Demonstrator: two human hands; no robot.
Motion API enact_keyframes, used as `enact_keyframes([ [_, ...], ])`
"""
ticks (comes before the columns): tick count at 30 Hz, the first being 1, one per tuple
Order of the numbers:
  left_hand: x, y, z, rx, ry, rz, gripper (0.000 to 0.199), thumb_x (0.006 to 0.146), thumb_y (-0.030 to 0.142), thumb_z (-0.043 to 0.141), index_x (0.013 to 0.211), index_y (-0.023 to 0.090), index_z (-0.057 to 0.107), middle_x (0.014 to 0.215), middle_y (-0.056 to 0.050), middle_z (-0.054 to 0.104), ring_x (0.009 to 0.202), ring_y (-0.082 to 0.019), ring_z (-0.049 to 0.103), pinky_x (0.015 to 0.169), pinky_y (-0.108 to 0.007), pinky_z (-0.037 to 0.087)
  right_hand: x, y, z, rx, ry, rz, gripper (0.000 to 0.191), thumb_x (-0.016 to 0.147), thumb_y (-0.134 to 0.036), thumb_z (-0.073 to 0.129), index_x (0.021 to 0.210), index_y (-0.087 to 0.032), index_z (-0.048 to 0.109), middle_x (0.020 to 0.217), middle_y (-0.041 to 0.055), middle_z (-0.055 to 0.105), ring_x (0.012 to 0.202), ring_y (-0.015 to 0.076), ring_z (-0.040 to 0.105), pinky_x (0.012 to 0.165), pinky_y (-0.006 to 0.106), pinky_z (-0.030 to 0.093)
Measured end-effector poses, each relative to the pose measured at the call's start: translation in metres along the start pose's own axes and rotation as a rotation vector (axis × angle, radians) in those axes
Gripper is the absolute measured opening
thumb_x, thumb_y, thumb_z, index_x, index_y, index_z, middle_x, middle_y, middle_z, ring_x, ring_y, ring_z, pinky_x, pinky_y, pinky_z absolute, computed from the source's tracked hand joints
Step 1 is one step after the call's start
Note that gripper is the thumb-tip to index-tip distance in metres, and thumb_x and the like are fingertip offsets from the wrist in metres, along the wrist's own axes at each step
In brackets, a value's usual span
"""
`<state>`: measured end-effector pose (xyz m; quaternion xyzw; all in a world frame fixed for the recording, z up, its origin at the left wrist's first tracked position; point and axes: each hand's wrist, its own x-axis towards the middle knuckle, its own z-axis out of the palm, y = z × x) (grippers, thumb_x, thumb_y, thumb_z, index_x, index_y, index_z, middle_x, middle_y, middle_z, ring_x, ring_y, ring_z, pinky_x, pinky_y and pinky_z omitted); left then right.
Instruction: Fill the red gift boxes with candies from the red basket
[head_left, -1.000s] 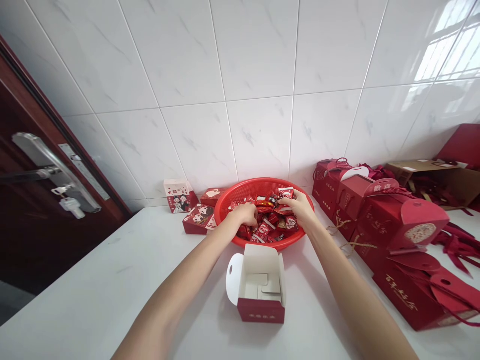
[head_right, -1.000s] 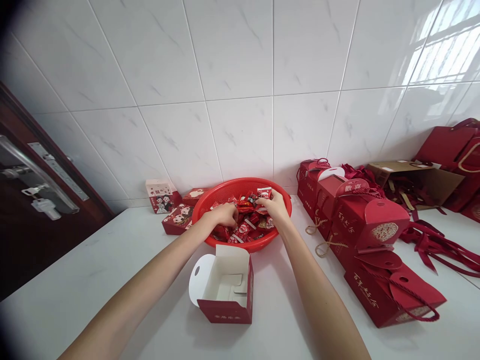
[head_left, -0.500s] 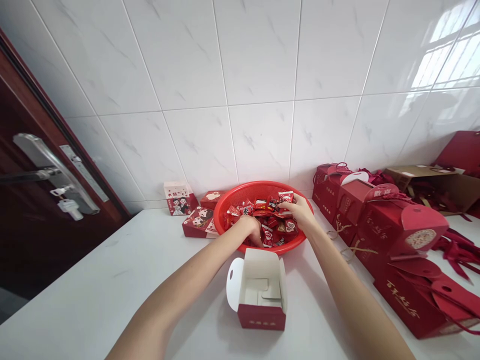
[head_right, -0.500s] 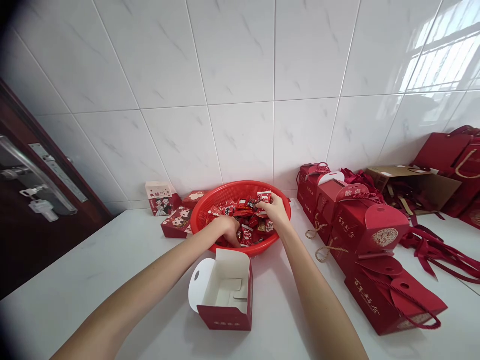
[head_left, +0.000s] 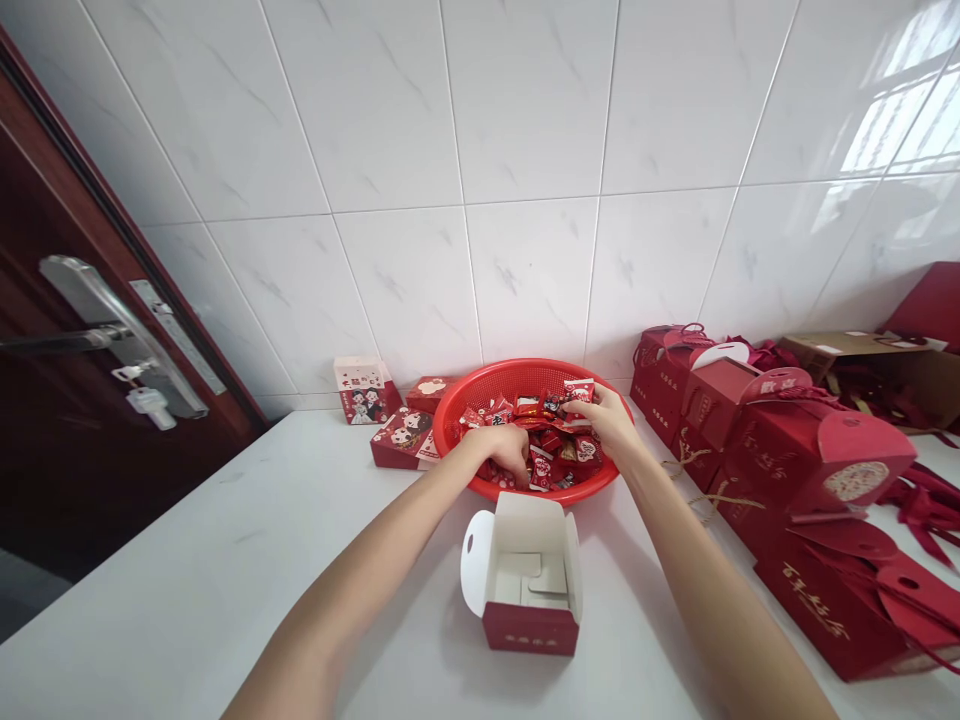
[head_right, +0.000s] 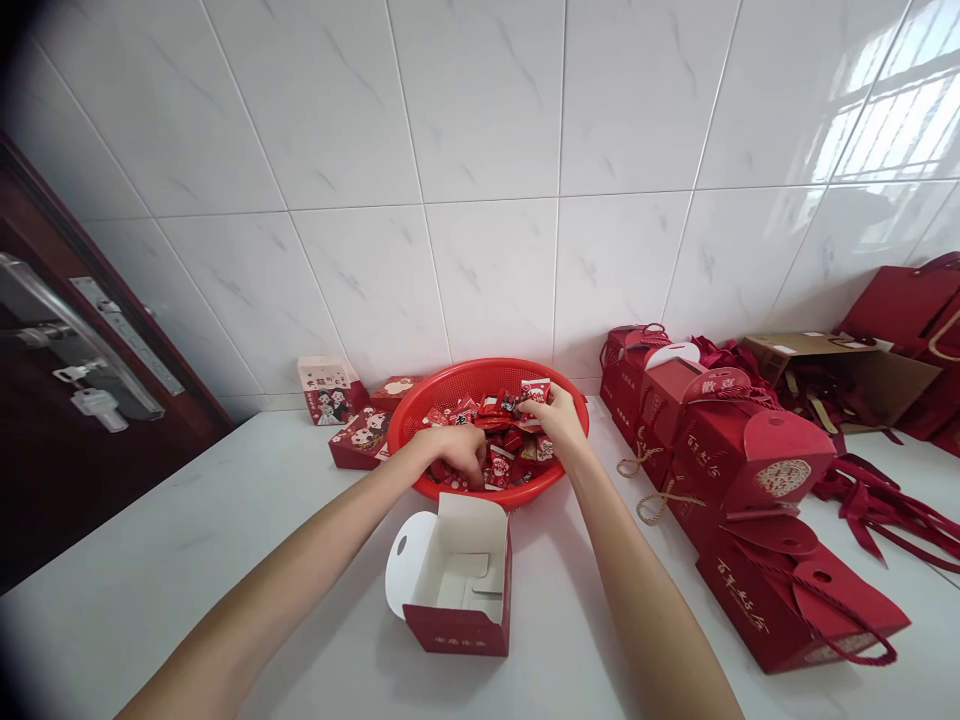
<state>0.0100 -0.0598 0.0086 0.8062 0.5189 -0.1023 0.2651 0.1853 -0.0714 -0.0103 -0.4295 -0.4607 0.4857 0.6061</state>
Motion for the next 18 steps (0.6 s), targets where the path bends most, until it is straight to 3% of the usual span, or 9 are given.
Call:
enact_keyframes([
  [4,0.002,-0.016,-0.006,-0.349,0.278,0.162,0.010,0.056,0.028,0.063,0.052,0.019,0.064,0.052,0.001,0.057,0.054,-0.015,0.050,0.054,-0.027,0.036,0.001,0.001,0.000,0.011,-0.003,0.004,0.028,0.051,-0.021,0.075,0.077,-0.020,0.065,0.076,-0.0004,0.071,0.071,0.0184,0.067,0.061,0.030,0.057],
  [9,0.005,-0.021,-0.015,-0.762,0.632,0.362,0.016,0.062,0.032,0.050,0.053,0.019,0.051,0.060,0.001,0.053,0.061,-0.014,0.046,0.063,-0.028,0.039,0.001,0.001,-0.001,-0.010,-0.019,0.010,0.028,0.054,-0.023,0.075,0.079,-0.020,0.065,0.079,0.0006,0.071,0.074,0.0196,0.067,0.065,0.033,0.059],
  [12,0.003,-0.020,-0.018,-0.874,0.712,0.406,0.013,0.058,0.030,0.049,0.052,0.020,0.042,0.063,0.001,0.050,0.064,-0.014,0.044,0.067,-0.028,0.041,0.000,0.000,-0.001,-0.012,-0.029,0.020,0.029,0.053,-0.023,0.076,0.080,-0.020,0.065,0.080,0.0007,0.072,0.074,0.0201,0.068,0.064,0.032,0.058],
  [18,-0.002,-0.017,-0.017,-1.006,0.700,0.423,0.020,0.058,0.032,0.056,0.056,0.020,0.039,0.064,0.002,0.045,0.063,-0.013,0.042,0.064,-0.027,0.039,-0.002,-0.001,0.000,-0.003,-0.045,0.025,0.028,0.053,-0.022,0.076,0.079,-0.019,0.066,0.077,0.0003,0.072,0.069,0.0193,0.067,0.060,0.031,0.057],
])
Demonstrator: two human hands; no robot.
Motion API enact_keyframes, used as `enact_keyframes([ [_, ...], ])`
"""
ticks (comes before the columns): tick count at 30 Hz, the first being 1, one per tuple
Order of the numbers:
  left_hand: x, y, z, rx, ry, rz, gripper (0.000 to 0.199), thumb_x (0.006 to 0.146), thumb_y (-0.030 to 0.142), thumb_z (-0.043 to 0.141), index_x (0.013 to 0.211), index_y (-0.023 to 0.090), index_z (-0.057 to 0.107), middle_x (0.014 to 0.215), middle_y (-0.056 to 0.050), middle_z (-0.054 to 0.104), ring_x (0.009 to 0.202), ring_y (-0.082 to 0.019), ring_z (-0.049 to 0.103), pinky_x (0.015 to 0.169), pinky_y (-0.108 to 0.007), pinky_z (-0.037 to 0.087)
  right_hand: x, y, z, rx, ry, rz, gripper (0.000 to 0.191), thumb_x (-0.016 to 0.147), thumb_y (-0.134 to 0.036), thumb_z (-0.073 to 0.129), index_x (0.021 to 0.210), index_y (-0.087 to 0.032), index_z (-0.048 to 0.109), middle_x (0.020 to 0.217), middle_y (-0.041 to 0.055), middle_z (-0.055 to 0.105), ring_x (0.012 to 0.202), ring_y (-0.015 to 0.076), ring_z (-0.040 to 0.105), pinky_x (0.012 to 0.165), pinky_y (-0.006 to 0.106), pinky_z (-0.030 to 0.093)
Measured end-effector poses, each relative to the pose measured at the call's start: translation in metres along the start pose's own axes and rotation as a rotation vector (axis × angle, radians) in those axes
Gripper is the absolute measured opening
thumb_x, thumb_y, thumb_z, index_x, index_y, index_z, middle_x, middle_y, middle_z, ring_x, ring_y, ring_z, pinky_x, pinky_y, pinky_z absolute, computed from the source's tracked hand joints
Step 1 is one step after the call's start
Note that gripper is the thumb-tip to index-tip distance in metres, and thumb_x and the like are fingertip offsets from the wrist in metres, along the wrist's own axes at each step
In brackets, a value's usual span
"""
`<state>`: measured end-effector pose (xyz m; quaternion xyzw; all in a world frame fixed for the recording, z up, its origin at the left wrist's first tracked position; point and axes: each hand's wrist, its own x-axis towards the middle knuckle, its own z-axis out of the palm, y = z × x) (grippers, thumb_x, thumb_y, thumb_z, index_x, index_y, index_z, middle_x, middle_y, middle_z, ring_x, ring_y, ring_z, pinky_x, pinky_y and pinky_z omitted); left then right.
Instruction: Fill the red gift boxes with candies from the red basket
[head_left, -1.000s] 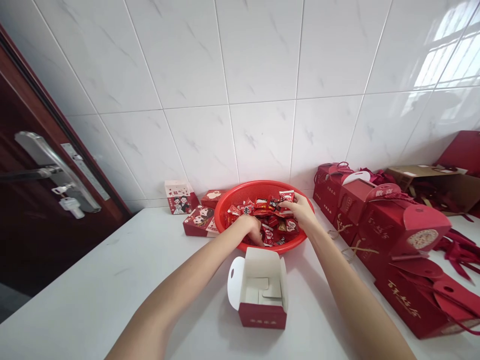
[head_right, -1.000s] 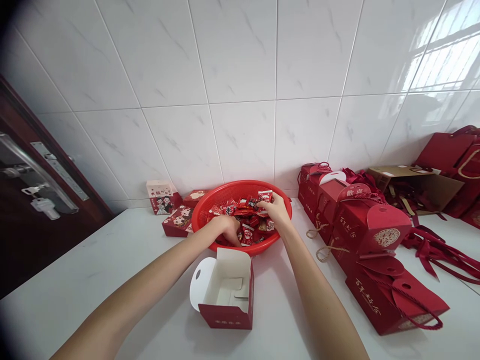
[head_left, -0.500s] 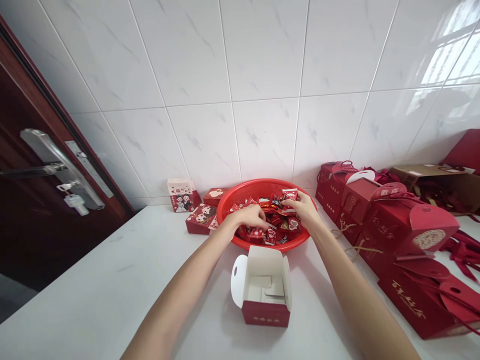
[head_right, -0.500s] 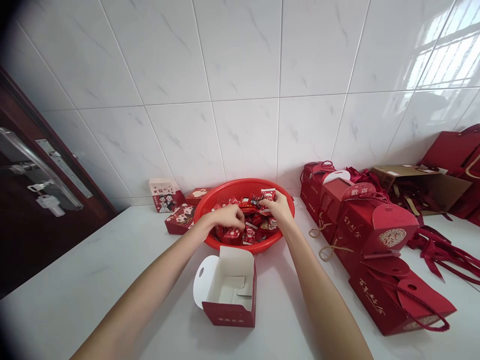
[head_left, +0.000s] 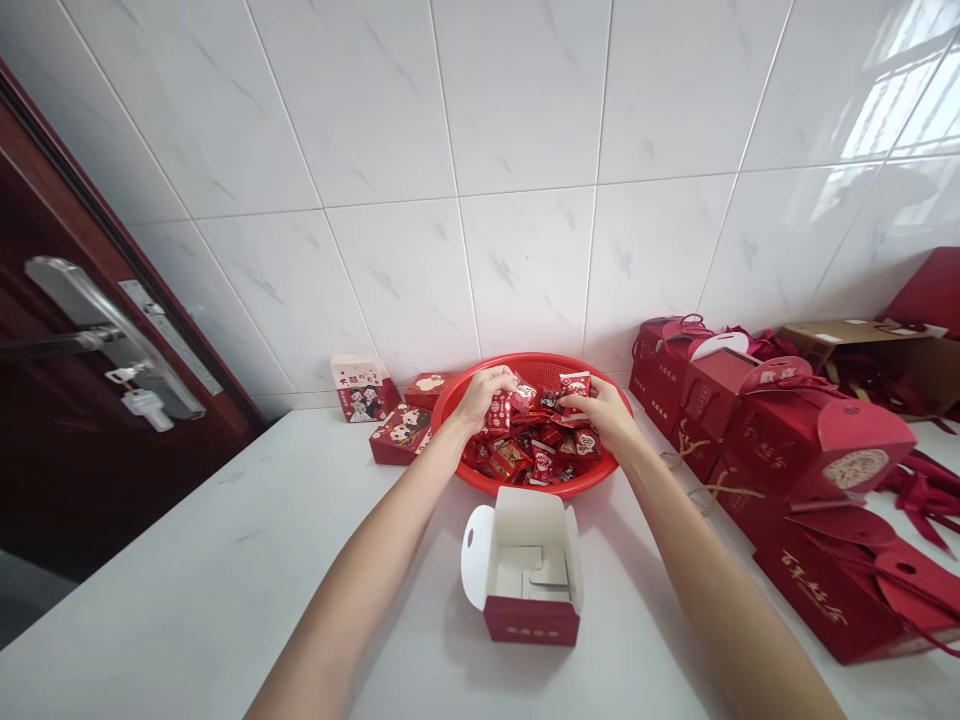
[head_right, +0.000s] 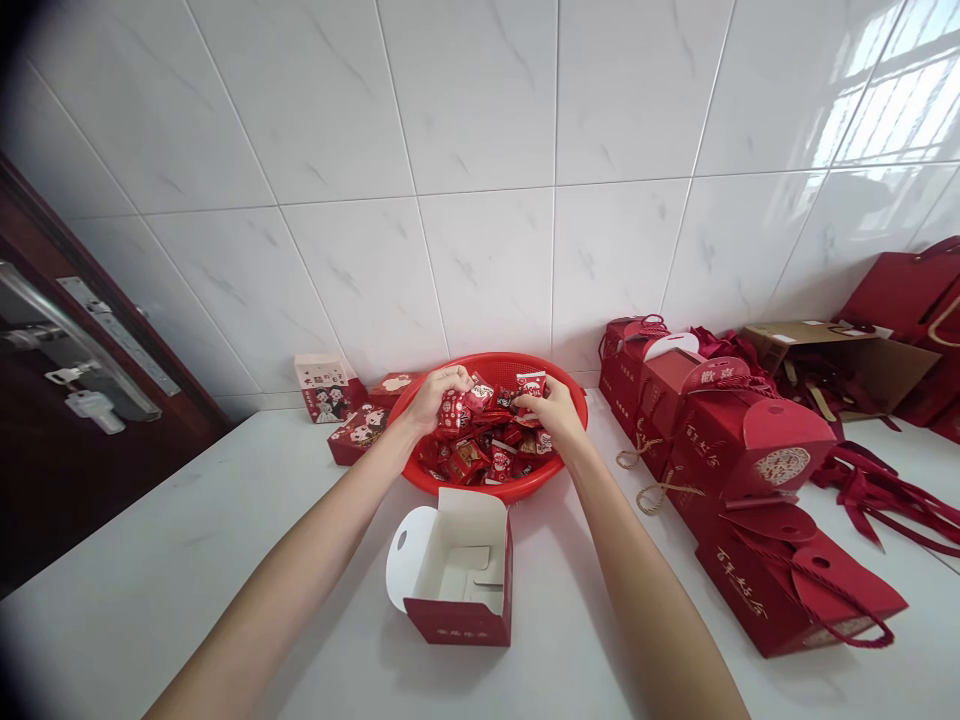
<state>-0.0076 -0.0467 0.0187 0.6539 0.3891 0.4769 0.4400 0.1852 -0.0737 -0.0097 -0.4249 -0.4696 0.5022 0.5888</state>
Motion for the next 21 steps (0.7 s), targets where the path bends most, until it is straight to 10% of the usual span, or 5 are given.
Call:
enact_keyframes([
  [10,0.001,-0.008,0.003,-0.171,-0.007,0.017,0.037,0.050,0.018,0.072,0.066,0.020,0.039,0.065,0.008,0.045,0.057,-0.008,0.049,0.058,-0.024,0.047,-0.001,-0.001,0.001,-0.019,-0.026,-0.011,0.027,0.053,-0.022,0.075,0.079,-0.020,0.066,0.079,0.0005,0.073,0.069,0.0189,0.067,0.060,0.030,0.057],
  [21,0.001,-0.012,0.000,-0.182,-0.010,0.071,0.040,0.059,0.021,0.078,0.096,0.016,0.063,0.110,-0.006,0.065,0.075,-0.011,0.060,0.075,-0.028,0.051,-0.001,-0.003,0.000,-0.050,-0.104,0.028,0.029,0.052,-0.020,0.078,0.077,-0.019,0.065,0.073,-0.0012,0.070,0.066,0.0160,0.066,0.055,0.026,0.056],
])
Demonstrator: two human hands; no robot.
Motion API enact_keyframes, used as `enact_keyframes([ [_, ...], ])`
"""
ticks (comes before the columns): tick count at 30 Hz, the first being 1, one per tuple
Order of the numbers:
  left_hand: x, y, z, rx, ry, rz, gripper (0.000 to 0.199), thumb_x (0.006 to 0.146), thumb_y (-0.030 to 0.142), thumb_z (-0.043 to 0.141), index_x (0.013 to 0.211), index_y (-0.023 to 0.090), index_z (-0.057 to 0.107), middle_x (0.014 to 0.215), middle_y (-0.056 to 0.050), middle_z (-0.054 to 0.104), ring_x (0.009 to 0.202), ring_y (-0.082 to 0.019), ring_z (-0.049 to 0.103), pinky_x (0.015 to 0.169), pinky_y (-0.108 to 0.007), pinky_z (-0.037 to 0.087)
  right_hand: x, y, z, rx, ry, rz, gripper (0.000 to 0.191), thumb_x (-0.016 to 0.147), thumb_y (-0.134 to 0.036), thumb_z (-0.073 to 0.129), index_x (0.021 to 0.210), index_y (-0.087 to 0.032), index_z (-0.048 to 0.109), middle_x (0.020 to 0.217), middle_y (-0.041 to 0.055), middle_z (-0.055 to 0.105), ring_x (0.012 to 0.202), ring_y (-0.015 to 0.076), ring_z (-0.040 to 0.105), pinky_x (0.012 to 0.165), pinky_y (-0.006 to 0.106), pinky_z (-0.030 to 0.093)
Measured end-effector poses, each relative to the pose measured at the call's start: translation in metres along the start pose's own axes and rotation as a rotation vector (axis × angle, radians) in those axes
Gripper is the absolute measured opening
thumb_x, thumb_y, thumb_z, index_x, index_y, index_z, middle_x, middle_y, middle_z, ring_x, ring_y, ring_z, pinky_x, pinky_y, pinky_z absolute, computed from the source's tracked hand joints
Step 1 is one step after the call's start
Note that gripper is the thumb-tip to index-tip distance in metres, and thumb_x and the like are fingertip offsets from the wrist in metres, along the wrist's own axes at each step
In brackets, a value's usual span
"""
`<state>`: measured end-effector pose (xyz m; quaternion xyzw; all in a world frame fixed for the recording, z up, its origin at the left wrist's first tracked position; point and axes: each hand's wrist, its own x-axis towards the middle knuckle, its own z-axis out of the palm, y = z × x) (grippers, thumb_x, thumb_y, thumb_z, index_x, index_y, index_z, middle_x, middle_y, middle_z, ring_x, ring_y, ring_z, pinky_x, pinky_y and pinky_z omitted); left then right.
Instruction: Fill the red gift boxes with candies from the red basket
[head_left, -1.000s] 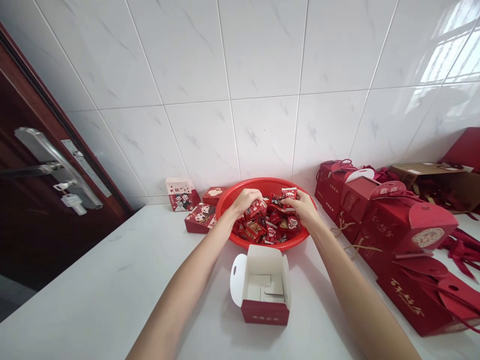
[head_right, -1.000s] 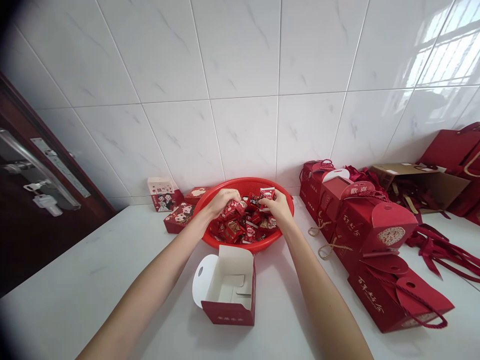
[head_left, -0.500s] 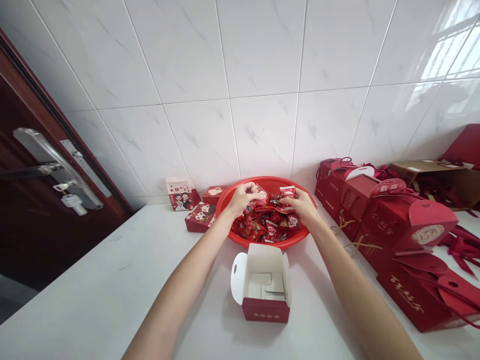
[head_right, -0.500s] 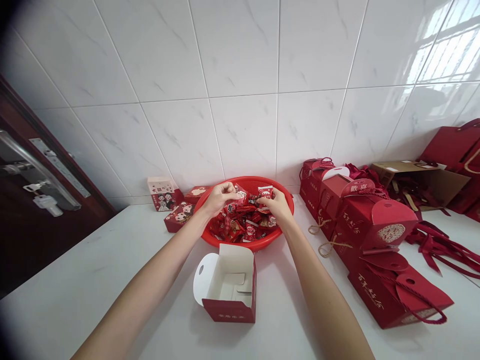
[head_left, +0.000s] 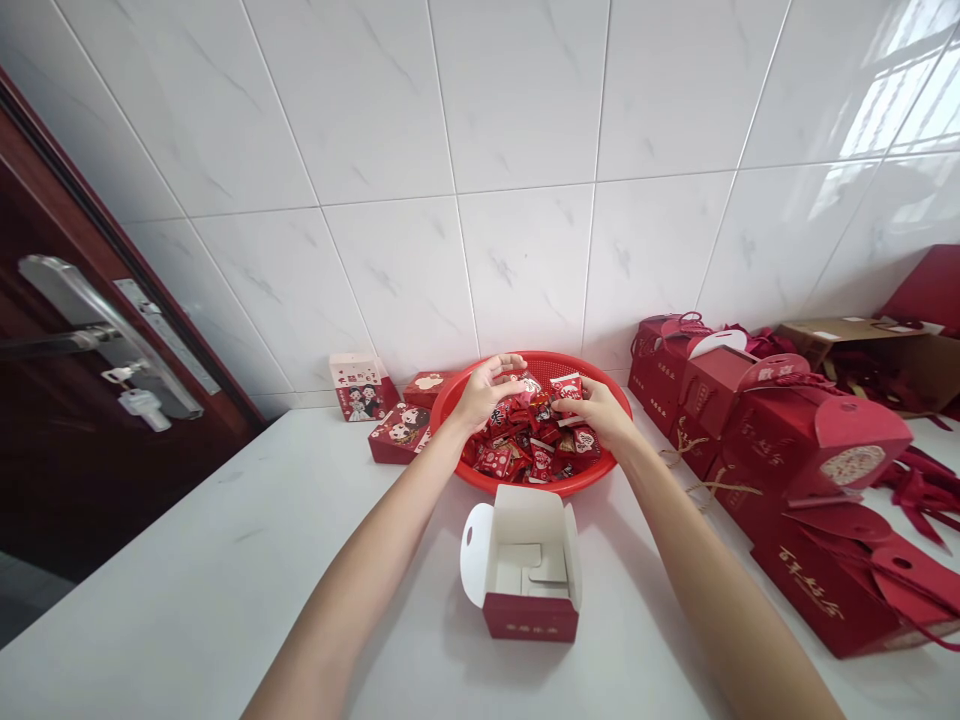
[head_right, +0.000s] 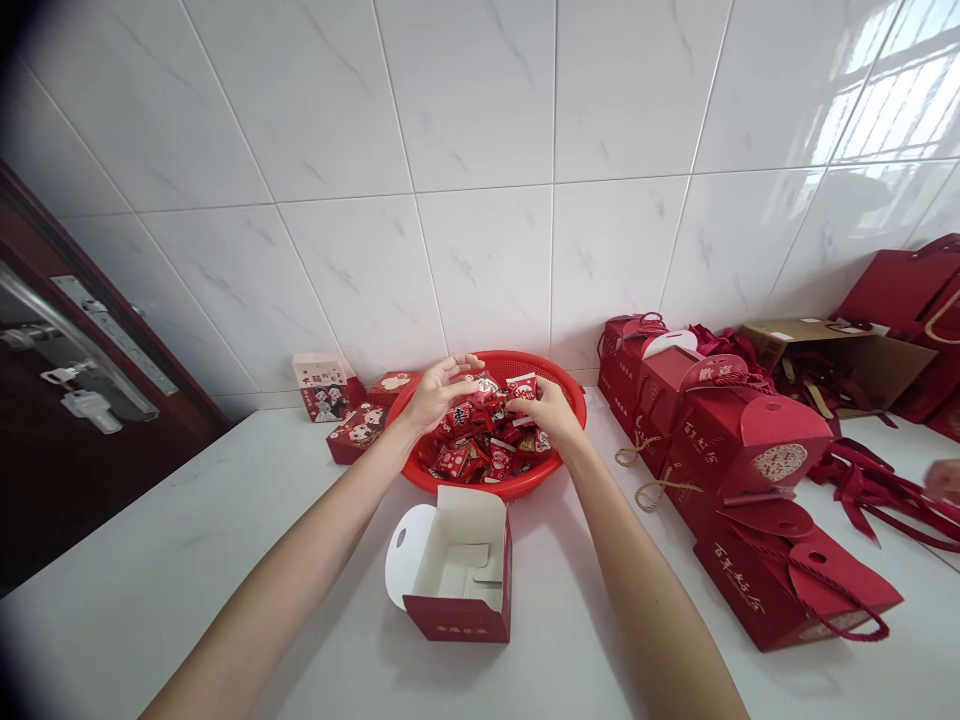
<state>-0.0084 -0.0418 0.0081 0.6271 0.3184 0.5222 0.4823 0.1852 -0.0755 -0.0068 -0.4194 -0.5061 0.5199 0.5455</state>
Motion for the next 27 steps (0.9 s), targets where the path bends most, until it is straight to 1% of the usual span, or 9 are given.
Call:
enact_keyframes([
  [4,0.0011,-0.0024,-0.0012,0.028,-0.037,-0.004,0.047,0.059,0.024,0.083,0.101,0.016,0.065,0.112,-0.009,0.067,0.092,-0.018,0.063,0.088,-0.035,0.051,0.0016,0.0028,-0.0014,0.012,-0.024,-0.008,0.033,0.055,-0.026,0.083,0.084,-0.019,0.067,0.077,0.0006,0.073,0.068,0.0173,0.068,0.056,0.027,0.057],
  [8,0.0012,-0.0034,-0.0020,0.056,-0.065,0.004,0.049,0.061,0.027,0.085,0.104,0.017,0.066,0.113,-0.009,0.068,0.103,-0.021,0.063,0.093,-0.038,0.050,0.0022,0.0022,-0.0015,0.053,-0.013,0.004,0.035,0.057,-0.032,0.085,0.085,-0.020,0.069,0.084,0.0019,0.074,0.073,0.0183,0.069,0.059,0.028,0.058],
  [11,0.0005,-0.0029,-0.0016,0.060,-0.102,-0.012,0.049,0.059,0.027,0.087,0.103,0.016,0.068,0.109,-0.009,0.070,0.101,-0.021,0.065,0.093,-0.038,0.052,0.0014,0.0002,-0.0014,0.070,0.014,0.008,0.036,0.055,-0.031,0.087,0.083,-0.020,0.068,0.085,0.0021,0.074,0.075,0.0189,0.070,0.061,0.028,0.058],
  [15,-0.0009,-0.0028,0.0001,0.115,-0.196,-0.114,0.054,0.058,0.024,0.088,0.108,0.015,0.069,0.100,-0.007,0.073,0.093,-0.020,0.068,0.090,-0.038,0.053,0.0024,0.0010,-0.0026,0.084,0.061,-0.023,0.043,0.049,-0.029,0.089,0.085,-0.020,0.067,0.083,0.0018,0.074,0.070,0.0184,0.068,0.058,0.029,0.057],
  [17,-0.0012,-0.0034,0.0010,0.144,-0.253,-0.149,0.051,0.057,0.024,0.088,0.104,0.014,0.071,0.096,-0.007,0.074,0.091,-0.021,0.069,0.088,-0.038,0.053,0.0039,0.0026,-0.0034,0.093,0.064,-0.032,0.043,0.048,-0.030,0.088,0.084,-0.019,0.067,0.080,0.0014,0.073,0.068,0.0183,0.067,0.057,0.029,0.056],
  [21,-0.0017,-0.0031,0.0018,0.201,-0.356,-0.129,0.033,0.062,0.030,0.086,0.088,0.013,0.072,0.090,-0.005,0.074,0.087,-0.020,0.068,0.085,-0.035,0.052,0.0057,0.0046,-0.0042,0.083,0.047,-0.022,0.041,0.047,-0.029,0.087,0.081,-0.018,0.067,0.076,0.0003,0.072,0.065,0.0172,0.066,0.054,0.028,0.055],
  [24,-0.0025,-0.0012,0.0013,0.224,-0.368,-0.103,0.031,0.064,0.032,0.084,0.085,0.013,0.072,0.087,-0.004,0.073,0.086,-0.020,0.067,0.084,-0.034,0.051,0.0049,0.0037,-0.0042,0.114,0.037,-0.011,0.042,0.044,-0.027,0.088,0.080,-0.018,0.068,0.075,0.0001,0.072,0.063,0.0164,0.066,0.055,0.028,0.055],
  [27,-0.0028,-0.0002,0.0006,0.230,-0.383,-0.102,0.031,0.065,0.034,0.084,0.085,0.013,0.073,0.086,-0.005,0.072,0.087,-0.021,0.066,0.085,-0.034,0.050,0.0035,0.0016,-0.0037,0.120,0.017,-0.004,0.042,0.044,-0.026,0.089,0.080,-0.018,0.068,0.075,0.0000,0.072,0.062,0.0156,0.065,0.055,0.027,0.055],
])
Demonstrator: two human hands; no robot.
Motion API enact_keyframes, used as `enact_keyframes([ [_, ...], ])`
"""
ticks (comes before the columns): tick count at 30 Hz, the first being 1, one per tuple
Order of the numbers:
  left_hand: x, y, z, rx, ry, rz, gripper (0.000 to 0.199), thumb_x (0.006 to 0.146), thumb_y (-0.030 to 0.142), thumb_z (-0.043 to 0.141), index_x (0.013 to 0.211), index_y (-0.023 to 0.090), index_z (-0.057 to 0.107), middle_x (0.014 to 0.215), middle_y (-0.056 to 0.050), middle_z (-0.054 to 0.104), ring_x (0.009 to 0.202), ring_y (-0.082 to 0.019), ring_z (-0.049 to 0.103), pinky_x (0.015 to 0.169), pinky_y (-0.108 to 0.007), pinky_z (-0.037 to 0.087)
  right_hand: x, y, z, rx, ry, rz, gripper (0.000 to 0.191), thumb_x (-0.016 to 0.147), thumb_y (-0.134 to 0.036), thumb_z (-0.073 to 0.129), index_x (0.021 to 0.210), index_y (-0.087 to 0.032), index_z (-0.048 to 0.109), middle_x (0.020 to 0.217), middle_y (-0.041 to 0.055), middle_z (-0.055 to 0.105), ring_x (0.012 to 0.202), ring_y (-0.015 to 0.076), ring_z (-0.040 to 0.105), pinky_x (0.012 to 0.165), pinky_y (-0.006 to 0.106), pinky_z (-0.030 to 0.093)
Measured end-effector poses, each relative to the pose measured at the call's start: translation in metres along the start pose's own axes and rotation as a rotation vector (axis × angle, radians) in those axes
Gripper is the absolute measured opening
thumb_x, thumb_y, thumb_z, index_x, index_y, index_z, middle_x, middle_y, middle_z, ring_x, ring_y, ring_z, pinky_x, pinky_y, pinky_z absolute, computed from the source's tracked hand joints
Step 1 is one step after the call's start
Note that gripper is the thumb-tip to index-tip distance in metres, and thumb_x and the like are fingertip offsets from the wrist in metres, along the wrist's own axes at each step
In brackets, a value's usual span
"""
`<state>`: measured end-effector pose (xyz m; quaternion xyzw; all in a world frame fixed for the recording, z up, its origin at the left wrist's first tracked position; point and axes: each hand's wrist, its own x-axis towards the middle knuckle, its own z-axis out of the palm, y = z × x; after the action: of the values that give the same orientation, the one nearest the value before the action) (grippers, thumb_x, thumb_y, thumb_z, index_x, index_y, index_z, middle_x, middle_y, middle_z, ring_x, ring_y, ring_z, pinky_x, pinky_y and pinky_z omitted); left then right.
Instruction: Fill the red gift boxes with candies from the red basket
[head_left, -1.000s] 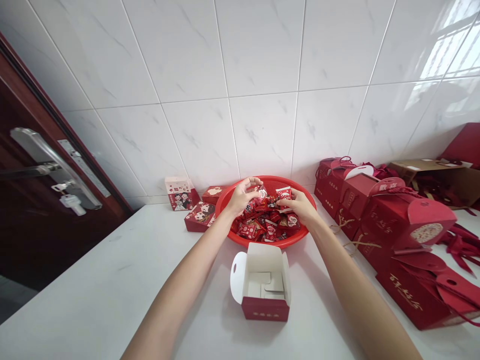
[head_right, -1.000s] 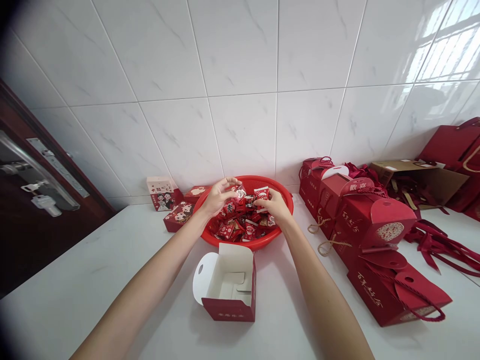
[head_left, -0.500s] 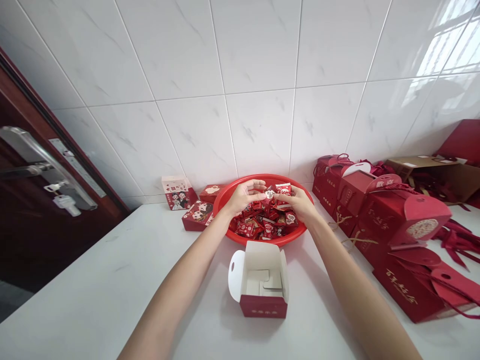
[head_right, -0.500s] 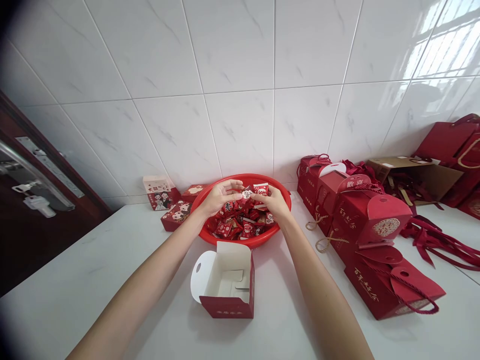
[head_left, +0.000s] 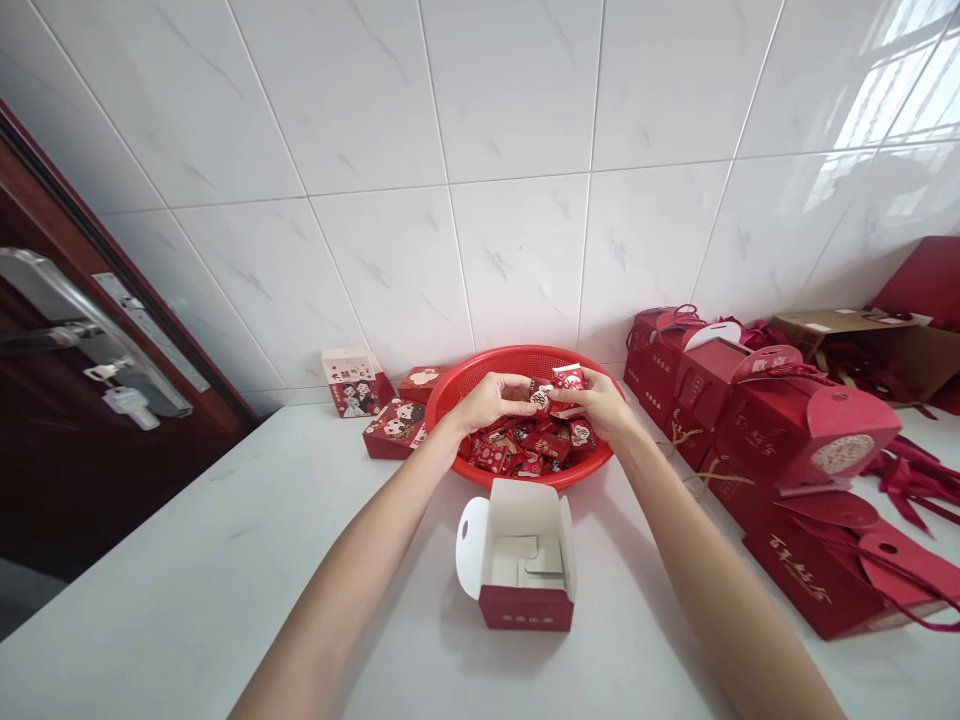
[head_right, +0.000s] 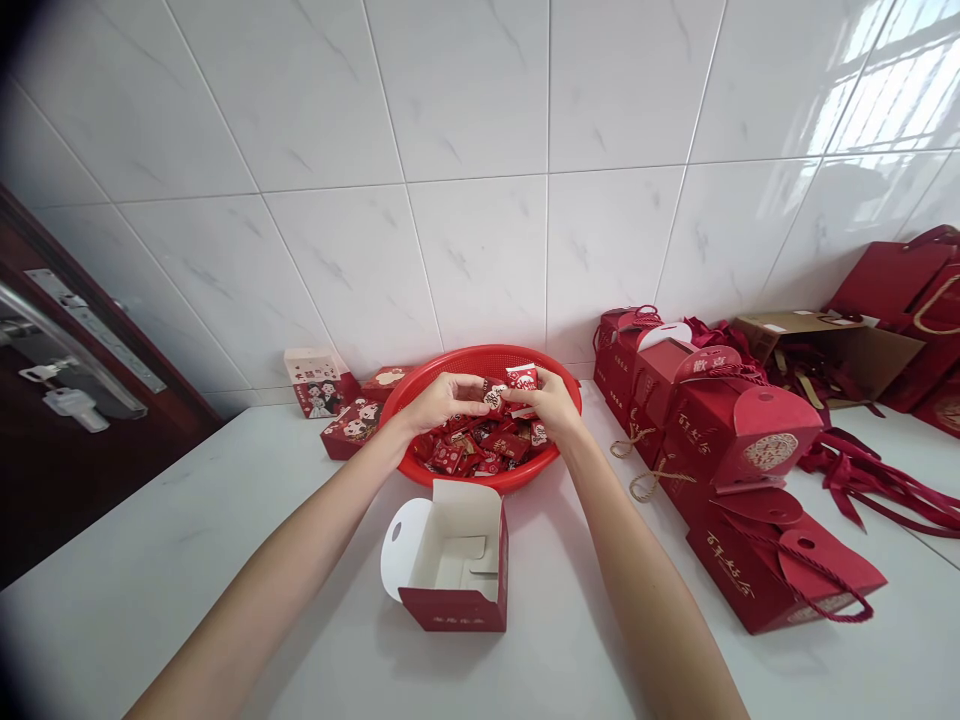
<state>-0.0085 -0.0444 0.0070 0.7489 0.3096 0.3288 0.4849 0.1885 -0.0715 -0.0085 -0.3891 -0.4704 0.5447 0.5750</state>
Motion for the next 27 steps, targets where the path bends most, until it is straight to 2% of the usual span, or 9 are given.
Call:
enact_keyframes([
  [7,0.004,-0.003,0.000,-0.056,0.035,0.058,0.033,0.072,0.033,0.080,0.098,0.013,0.074,0.095,-0.006,0.072,0.092,-0.020,0.064,0.090,-0.035,0.048,-0.001,-0.002,0.001,0.016,-0.011,0.001,0.043,0.048,-0.033,0.090,0.082,-0.018,0.067,0.074,-0.0003,0.070,0.061,0.0153,0.065,0.052,0.027,0.054],
  [12,0.002,-0.001,0.002,-0.049,0.042,0.068,0.029,0.073,0.031,0.077,0.096,0.013,0.074,0.095,-0.007,0.072,0.092,-0.020,0.064,0.089,-0.035,0.048,-0.002,0.000,0.001,0.005,-0.034,-0.018,0.042,0.050,-0.032,0.089,0.083,-0.020,0.066,0.072,-0.0025,0.067,0.063,0.0155,0.064,0.057,0.028,0.055],
  [15,0.000,0.002,0.002,-0.098,0.046,0.058,0.032,0.070,0.027,0.076,0.099,0.014,0.074,0.094,-0.006,0.073,0.090,-0.020,0.065,0.088,-0.035,0.050,-0.002,-0.001,0.002,-0.037,-0.003,-0.043,0.040,0.051,-0.031,0.087,0.083,-0.020,0.066,0.072,-0.0029,0.065,0.064,0.0156,0.063,0.057,0.028,0.055],
  [17,0.000,0.003,0.001,-0.171,0.059,0.031,0.036,0.071,0.027,0.070,0.105,0.015,0.073,0.094,-0.006,0.073,0.088,-0.020,0.066,0.086,-0.034,0.051,-0.003,-0.005,0.003,-0.051,0.041,-0.065,0.039,0.051,-0.031,0.086,0.082,-0.020,0.065,0.071,-0.0032,0.064,0.063,0.0155,0.062,0.054,0.027,0.053],
  [19,0.002,0.003,0.000,-0.219,0.101,-0.025,0.037,0.075,0.029,0.061,0.107,0.015,0.073,0.093,-0.006,0.073,0.084,-0.019,0.066,0.082,-0.033,0.052,-0.008,-0.014,0.006,-0.064,0.025,-0.079,0.040,0.051,-0.031,0.086,0.083,-0.020,0.064,0.072,-0.0032,0.063,0.063,0.0150,0.061,0.053,0.026,0.051],
  [21,0.006,0.001,-0.001,-0.159,0.162,-0.087,0.033,0.079,0.030,0.053,0.099,0.013,0.073,0.090,-0.006,0.073,0.080,-0.018,0.065,0.078,-0.031,0.052,-0.018,-0.028,0.011,-0.095,-0.108,-0.085,0.038,0.055,-0.031,0.085,0.085,-0.019,0.064,0.074,-0.0028,0.064,0.062,0.0142,0.061,0.054,0.026,0.050],
  [23,0.008,-0.002,-0.001,-0.045,0.213,-0.121,0.026,0.080,0.026,0.051,0.088,0.013,0.072,0.086,-0.005,0.071,0.079,-0.017,0.064,0.077,-0.029,0.052,-0.032,-0.044,0.019,-0.182,-0.328,-0.098,0.033,0.061,-0.030,0.082,0.088,-0.018,0.065,0.075,-0.0020,0.065,0.063,0.0130,0.060,0.056,0.025,0.049],
  [25,0.010,-0.003,0.000,0.048,0.209,-0.135,0.019,0.078,0.021,0.053,0.082,0.013,0.070,0.084,-0.005,0.071,0.081,-0.017,0.063,0.078,-0.028,0.052,-0.049,-0.058,0.029,-0.344,-0.549,-0.113,0.028,0.067,-0.026,0.079,0.090,-0.018,0.067,0.076,-0.0015,0.066,0.064,0.0122,0.060,0.058,0.024,0.048],
  [27,0.008,-0.002,0.002,0.097,0.174,-0.150,0.018,0.077,0.018,0.054,0.084,0.012,0.070,0.085,-0.006,0.071,0.083,-0.018,0.063,0.077,-0.028,0.052,-0.063,-0.069,0.039,-0.518,-0.695,-0.143,0.023,0.071,-0.023,0.075,0.092,-0.017,0.069,0.080,-0.0009,0.066,0.064,0.0112,0.059,0.059,0.023,0.047],
])
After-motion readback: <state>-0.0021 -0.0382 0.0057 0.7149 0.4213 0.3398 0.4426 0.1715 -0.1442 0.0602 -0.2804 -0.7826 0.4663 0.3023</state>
